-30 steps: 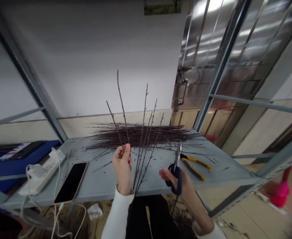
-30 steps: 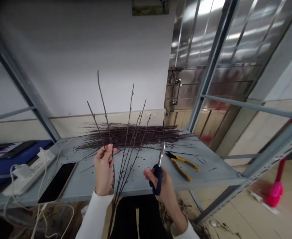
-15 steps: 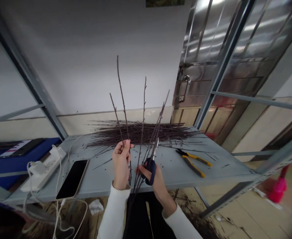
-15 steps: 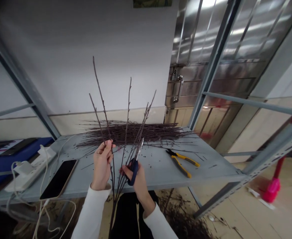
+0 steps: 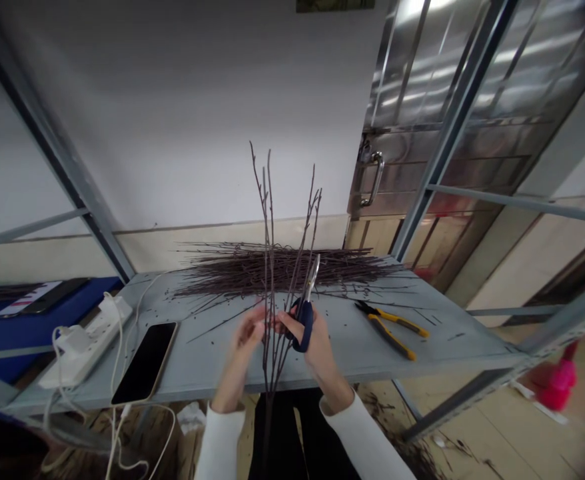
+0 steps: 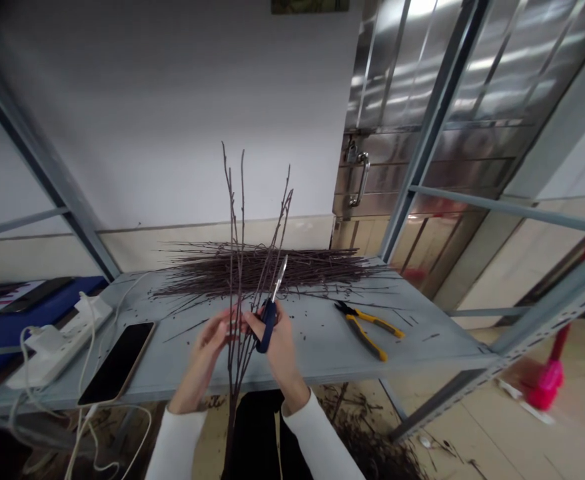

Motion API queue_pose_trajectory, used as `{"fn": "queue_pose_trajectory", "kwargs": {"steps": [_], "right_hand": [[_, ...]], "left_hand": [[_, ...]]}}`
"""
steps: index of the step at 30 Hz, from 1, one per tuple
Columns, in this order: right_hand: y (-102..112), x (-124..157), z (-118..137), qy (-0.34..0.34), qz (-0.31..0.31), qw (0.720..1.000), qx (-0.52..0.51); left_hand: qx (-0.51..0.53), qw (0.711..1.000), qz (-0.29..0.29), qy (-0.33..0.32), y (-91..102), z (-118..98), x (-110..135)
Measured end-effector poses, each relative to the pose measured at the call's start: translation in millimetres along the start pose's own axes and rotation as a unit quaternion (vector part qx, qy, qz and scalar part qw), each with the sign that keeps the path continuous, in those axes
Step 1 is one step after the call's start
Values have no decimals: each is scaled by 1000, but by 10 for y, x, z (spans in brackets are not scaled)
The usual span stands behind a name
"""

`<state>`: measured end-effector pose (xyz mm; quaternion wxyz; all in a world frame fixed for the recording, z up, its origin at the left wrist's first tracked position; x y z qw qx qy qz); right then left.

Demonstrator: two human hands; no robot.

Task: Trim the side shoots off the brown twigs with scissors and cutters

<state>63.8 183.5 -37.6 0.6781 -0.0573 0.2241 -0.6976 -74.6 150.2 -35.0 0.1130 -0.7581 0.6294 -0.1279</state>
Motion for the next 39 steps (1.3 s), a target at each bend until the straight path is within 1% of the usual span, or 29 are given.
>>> {"fn": "queue_pose_trajectory", "kwargs": {"steps": [2,4,9,12,15,19,23,27,32,36,39], "right_hand": [[12,-13,6,7,-12,1000,8],[13,-4,13,8,-14,1000,9],[12,69,54,-3,-13,1000,11],[27,111,86,-5,-14,1000,6],[72,144,131,-5,-16,1000,23],[165,168,239,15,-19,996,86],[223,183,322,18,-23,995,99],[229,200,344,11,-13,996,83],[277,172,332,11,-15,997,73],[312,124,333,15,-17,995,96],[305,110,344,20,-1,994,109]], "left_hand": [[8,1000,-21,10,16,163,84],[11,999,-41,7,23,250,146],[14,998,-58,18,26,327,210],[37,997,-68,30,37,367,235],[62,996,-60,33,23,394,254],[91,994,-32,42,-31,426,266],[119,990,-40,63,-55,485,286],[147,985,-46,72,-106,487,317],[179,979,-57,81,-171,410,330],[167,982,-45,73,-202,366,315],[144,986,-31,73,-228,358,308]]}}
Point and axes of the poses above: each hand's wrist, its own x-axis away from the middle knuckle, its own y-axis out of the back of the hand, z = x × y, the point moved 6 cm from there along -x, towards the middle knuckle, and after that the axes turned 8 degrees about y, right-handed, at the moved point
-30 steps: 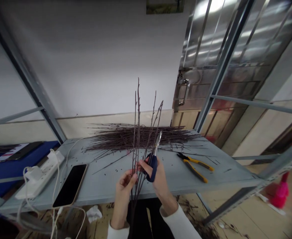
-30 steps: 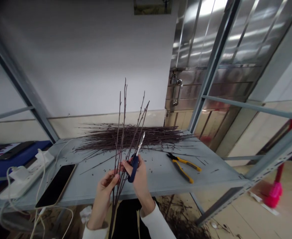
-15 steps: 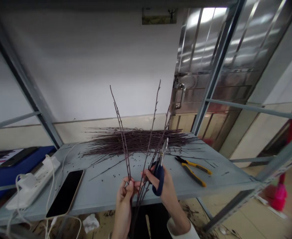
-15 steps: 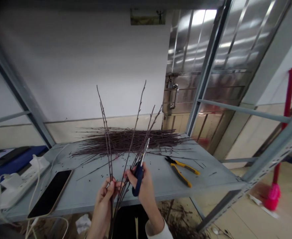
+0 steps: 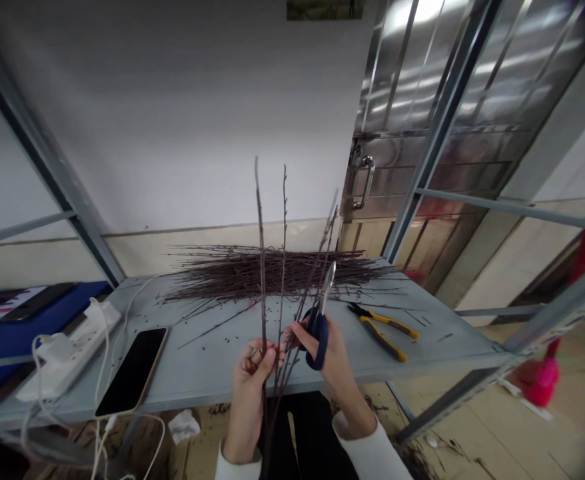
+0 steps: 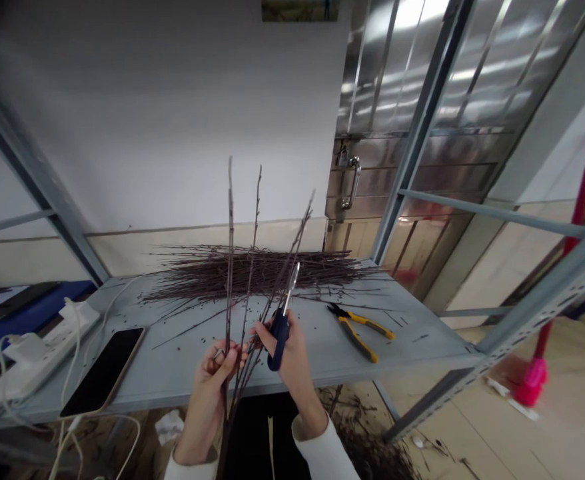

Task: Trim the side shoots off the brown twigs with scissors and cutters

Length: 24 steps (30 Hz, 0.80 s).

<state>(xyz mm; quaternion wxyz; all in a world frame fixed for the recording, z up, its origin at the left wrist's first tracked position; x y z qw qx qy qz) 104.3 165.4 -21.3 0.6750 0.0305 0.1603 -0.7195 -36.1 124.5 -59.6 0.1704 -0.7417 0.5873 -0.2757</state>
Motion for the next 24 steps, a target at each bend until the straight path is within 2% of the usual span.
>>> {"fn": "queue_pose_trajectory", "kwargs": {"steps": [3,6,8,11,13,16,18,22,24], "right_hand": [[18,-2,4,24,18,999,17],[128,-21,-31,62,23,996,55],[256,-48,-48,96,27,988,118],[461,-96,-34,134,60,959,243],[573,-118,20,153,96,933,312],[679,-118,234,235,126,882,388],[701,-110,387,283,142,841,438],[684,-111,614,328,180,756,538],[680,-113,707,350,192,724,563]], "left_hand": [[-23,1000,6,8,-22,5,0],[-42,999,8,19,-16,15,-2],[-49,998,6,26,10,25,-3],[-51,998,5,33,57,42,3],[-51,998,6,37,76,54,19],[-41,999,3,33,79,70,60],[-31,999,2,31,62,86,91],[-18,999,13,44,-5,129,145],[-14,999,22,46,-35,137,164]]}}
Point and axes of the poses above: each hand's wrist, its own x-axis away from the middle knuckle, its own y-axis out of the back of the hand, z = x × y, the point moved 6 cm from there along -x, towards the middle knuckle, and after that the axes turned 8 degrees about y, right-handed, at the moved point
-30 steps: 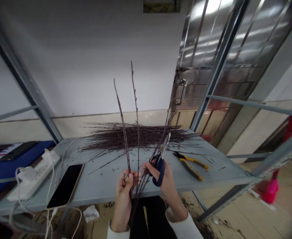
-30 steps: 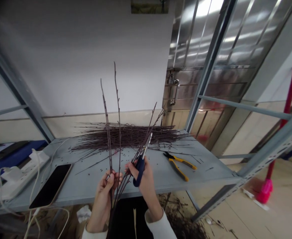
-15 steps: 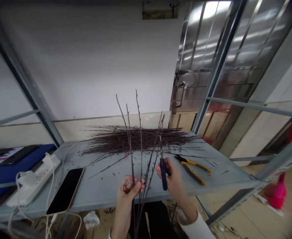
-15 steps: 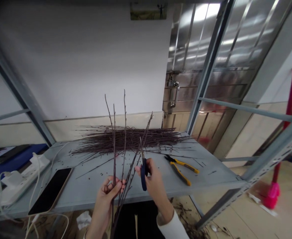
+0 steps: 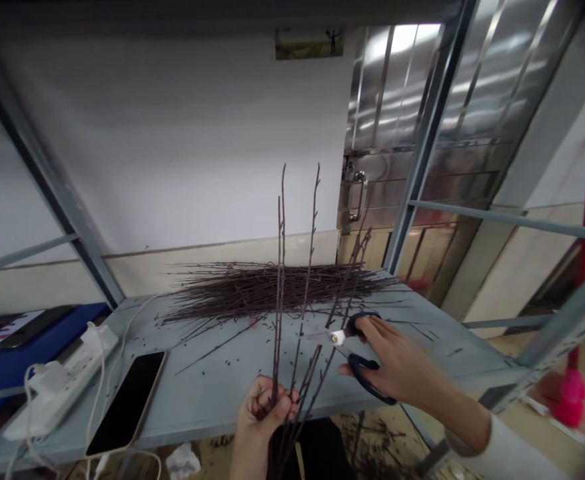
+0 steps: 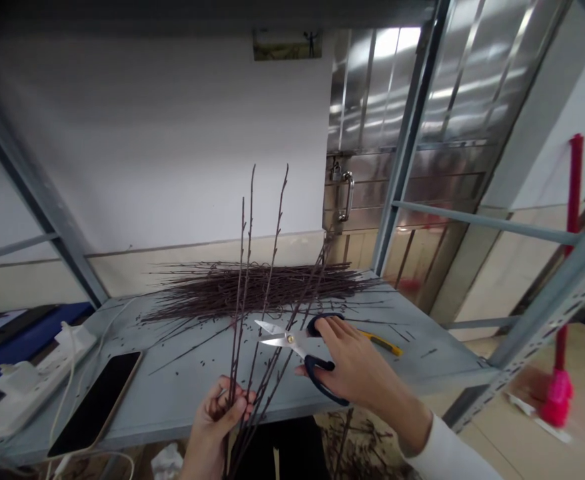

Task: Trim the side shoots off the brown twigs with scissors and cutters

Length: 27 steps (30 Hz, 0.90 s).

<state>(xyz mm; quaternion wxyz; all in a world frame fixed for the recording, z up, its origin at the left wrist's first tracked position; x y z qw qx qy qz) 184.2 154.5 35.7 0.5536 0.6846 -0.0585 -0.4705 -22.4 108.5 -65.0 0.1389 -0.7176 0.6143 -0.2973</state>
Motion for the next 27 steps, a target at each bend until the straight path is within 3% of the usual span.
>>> {"fn": "queue_pose_trajectory", "kwargs": {"steps": [9,16,27], "right_hand": [[122,5,-33,57,39,993,96],[135,22,9,108,15,985,133],[137,143,-75,120,-9,982,146]], "left_hand": [[-26,1000,2,5,22,31,13],[-41,999,12,14,65,44,10],[-36,999,1,16,62,16,36]]}}
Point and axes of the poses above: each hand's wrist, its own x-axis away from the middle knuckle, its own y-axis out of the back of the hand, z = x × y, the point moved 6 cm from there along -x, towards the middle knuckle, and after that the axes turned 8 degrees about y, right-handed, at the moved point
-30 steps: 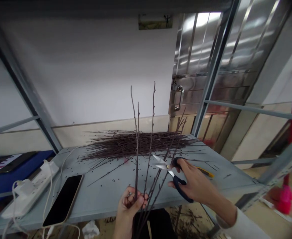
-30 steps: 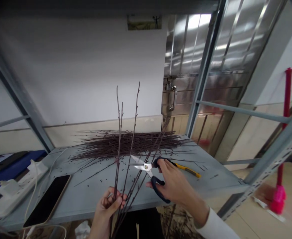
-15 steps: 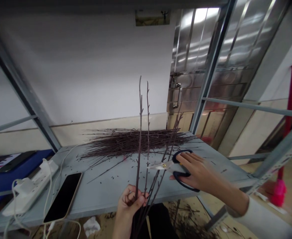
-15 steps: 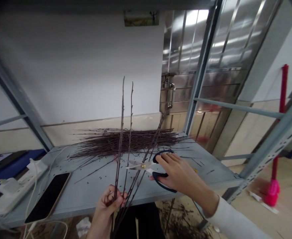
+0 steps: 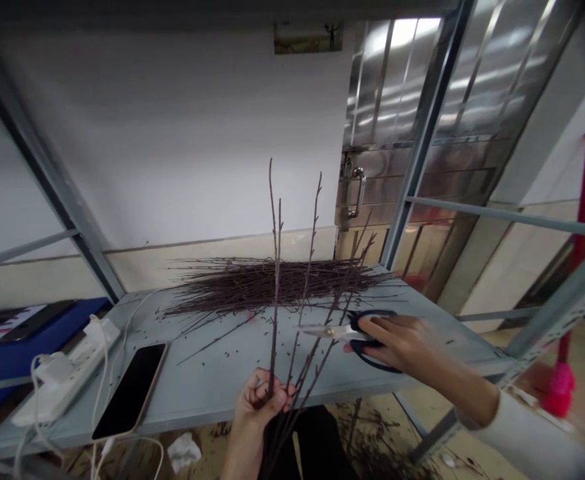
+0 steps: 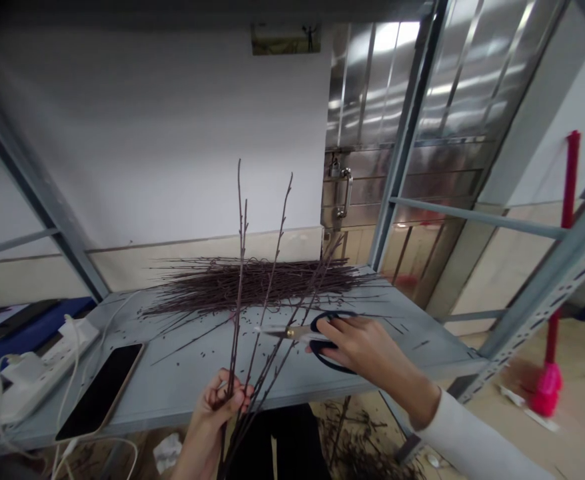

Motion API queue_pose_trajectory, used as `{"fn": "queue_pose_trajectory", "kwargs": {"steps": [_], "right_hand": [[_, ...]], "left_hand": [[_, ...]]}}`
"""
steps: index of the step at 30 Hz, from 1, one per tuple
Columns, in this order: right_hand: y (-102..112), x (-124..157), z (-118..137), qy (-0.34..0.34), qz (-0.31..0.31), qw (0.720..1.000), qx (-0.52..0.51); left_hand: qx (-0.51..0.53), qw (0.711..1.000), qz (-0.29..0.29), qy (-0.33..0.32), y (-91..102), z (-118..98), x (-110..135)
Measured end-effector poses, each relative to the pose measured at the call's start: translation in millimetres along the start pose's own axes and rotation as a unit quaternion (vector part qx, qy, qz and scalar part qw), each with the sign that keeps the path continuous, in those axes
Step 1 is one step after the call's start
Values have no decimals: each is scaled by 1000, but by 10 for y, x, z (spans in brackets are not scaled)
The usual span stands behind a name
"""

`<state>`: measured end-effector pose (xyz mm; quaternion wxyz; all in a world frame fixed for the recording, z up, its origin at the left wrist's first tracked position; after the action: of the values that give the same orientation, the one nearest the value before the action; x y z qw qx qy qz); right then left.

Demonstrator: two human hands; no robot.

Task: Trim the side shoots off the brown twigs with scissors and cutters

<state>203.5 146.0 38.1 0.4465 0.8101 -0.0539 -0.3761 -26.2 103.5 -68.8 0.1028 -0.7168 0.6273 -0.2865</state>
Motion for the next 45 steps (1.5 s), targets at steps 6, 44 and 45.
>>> {"fn": "queue_pose_trajectory", "kwargs": {"steps": [6,44,45], "right_hand": [[-24,91,-87,-51,-12,998,-35],[512,-504,-285,-91,58,988,108],[506,-512,-284,-87,63,988,113]], "left_hand": [[17,1000,-17,10,-9,-33,31],[-15,983,-97,-155,127,57,127],[-14,982,-102,-158,133,59,130]]}}
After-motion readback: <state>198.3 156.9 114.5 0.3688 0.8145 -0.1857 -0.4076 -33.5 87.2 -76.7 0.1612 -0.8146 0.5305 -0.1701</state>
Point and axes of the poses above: each hand's wrist, its own x-axis away from the middle knuckle, its own y-axis out of the back of the hand, z = x × y, the point moved 6 cm from there along -x, towards the middle knuckle, and after that the axes turned 8 degrees about y, right-handed, at the moved point
